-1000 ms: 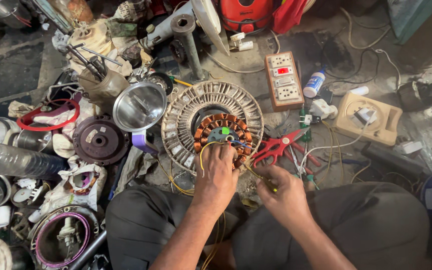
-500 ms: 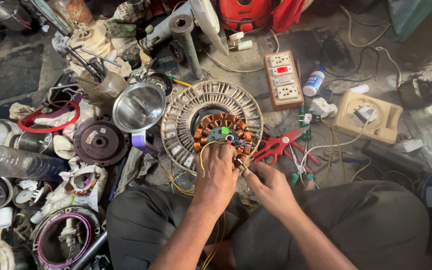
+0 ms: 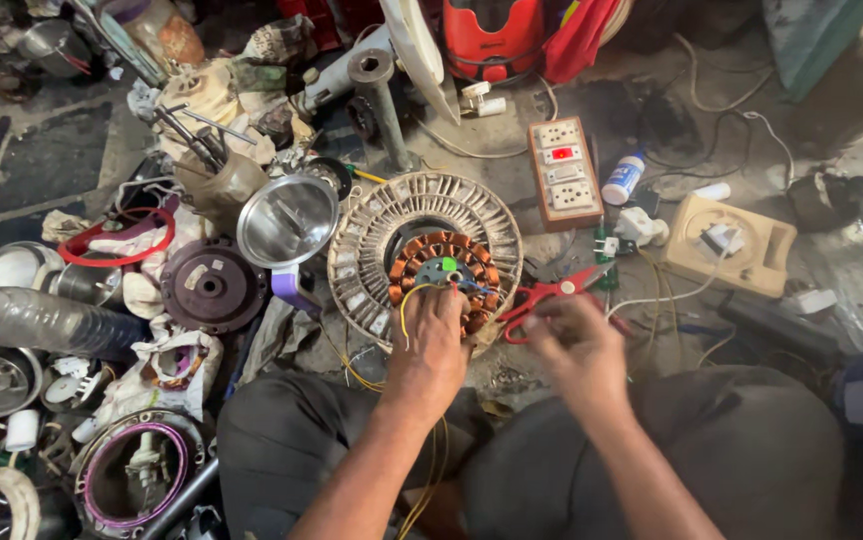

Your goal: The person sits on the floor and works on a disassembled electrical motor rotor, using a screwdriver to adjust wires and a multimeter to test connections. The person repeatedly connects and disconnects wires to the rotor while checking the multimeter readings.

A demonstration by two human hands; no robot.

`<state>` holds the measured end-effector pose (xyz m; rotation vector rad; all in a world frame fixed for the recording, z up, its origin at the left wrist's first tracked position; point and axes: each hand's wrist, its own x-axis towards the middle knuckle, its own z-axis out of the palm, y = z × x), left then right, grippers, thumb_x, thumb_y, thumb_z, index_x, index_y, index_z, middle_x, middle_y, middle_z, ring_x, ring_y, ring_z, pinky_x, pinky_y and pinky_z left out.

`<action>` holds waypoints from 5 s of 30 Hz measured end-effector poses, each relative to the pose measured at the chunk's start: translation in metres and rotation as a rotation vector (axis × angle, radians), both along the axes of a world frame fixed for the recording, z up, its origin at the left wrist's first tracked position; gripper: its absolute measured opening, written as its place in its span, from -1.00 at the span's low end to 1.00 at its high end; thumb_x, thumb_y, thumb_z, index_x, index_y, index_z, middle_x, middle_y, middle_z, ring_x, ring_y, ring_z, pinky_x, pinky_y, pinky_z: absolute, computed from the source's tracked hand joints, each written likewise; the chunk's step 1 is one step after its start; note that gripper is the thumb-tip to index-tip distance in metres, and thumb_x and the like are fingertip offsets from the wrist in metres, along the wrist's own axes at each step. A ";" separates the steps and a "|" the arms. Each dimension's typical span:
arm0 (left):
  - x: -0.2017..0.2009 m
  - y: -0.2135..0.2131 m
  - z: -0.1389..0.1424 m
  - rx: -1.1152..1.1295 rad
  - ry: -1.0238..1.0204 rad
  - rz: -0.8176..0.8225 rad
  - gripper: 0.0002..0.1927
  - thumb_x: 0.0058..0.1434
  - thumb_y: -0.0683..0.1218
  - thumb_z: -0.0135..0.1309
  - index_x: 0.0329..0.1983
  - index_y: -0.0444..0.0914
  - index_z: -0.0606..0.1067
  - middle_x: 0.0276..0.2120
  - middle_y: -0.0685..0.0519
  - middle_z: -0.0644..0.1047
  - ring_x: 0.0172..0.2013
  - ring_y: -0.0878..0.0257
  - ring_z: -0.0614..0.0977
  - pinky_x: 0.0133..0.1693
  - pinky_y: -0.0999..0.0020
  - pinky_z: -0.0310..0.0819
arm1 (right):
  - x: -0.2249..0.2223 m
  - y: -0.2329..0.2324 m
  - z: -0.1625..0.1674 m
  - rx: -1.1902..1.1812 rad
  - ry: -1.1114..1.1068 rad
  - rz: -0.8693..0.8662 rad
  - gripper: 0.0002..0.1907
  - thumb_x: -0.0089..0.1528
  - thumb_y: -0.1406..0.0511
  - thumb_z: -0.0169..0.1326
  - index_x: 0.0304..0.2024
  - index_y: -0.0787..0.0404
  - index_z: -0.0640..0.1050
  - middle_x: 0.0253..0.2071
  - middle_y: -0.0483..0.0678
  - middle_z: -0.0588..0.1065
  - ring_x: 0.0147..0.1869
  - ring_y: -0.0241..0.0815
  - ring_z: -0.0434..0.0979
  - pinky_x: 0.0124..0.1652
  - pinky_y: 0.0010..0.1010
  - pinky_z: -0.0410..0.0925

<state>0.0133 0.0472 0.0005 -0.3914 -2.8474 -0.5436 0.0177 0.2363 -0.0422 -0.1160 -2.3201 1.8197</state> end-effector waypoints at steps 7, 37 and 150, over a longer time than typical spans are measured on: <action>0.001 0.000 0.000 -0.042 0.092 -0.008 -0.59 0.08 -0.27 0.09 0.03 -0.26 0.37 -0.03 -0.09 0.48 0.09 -0.10 0.45 0.11 -0.13 0.25 | -0.013 -0.018 0.038 0.764 0.282 0.333 -0.64 0.08 0.32 0.24 -0.04 0.01 0.66 -0.24 0.01 0.52 -0.32 0.12 0.59 -0.32 -0.09 0.45; 0.002 -0.002 -0.001 0.051 0.048 -0.041 -0.53 0.04 -0.10 0.30 -0.05 -0.25 0.35 -0.09 -0.07 0.47 0.05 -0.07 0.48 0.07 -0.09 0.26 | -0.003 -0.015 -0.025 -0.095 -0.039 -0.126 -0.85 0.35 0.30 0.12 -0.11 0.26 0.53 -0.31 -0.11 0.55 -0.30 -0.28 0.54 -0.29 -0.37 0.42; 0.039 -0.013 0.088 0.307 0.493 0.008 -0.82 0.29 -0.07 0.19 -0.11 -0.18 0.49 -0.28 0.10 0.50 -0.23 0.07 0.52 0.01 0.07 0.33 | 0.044 0.018 0.082 -0.663 -0.250 0.084 -0.86 0.27 0.45 0.12 -0.11 0.27 0.49 -0.26 -0.05 0.51 -0.26 -0.23 0.52 -0.26 -0.34 0.42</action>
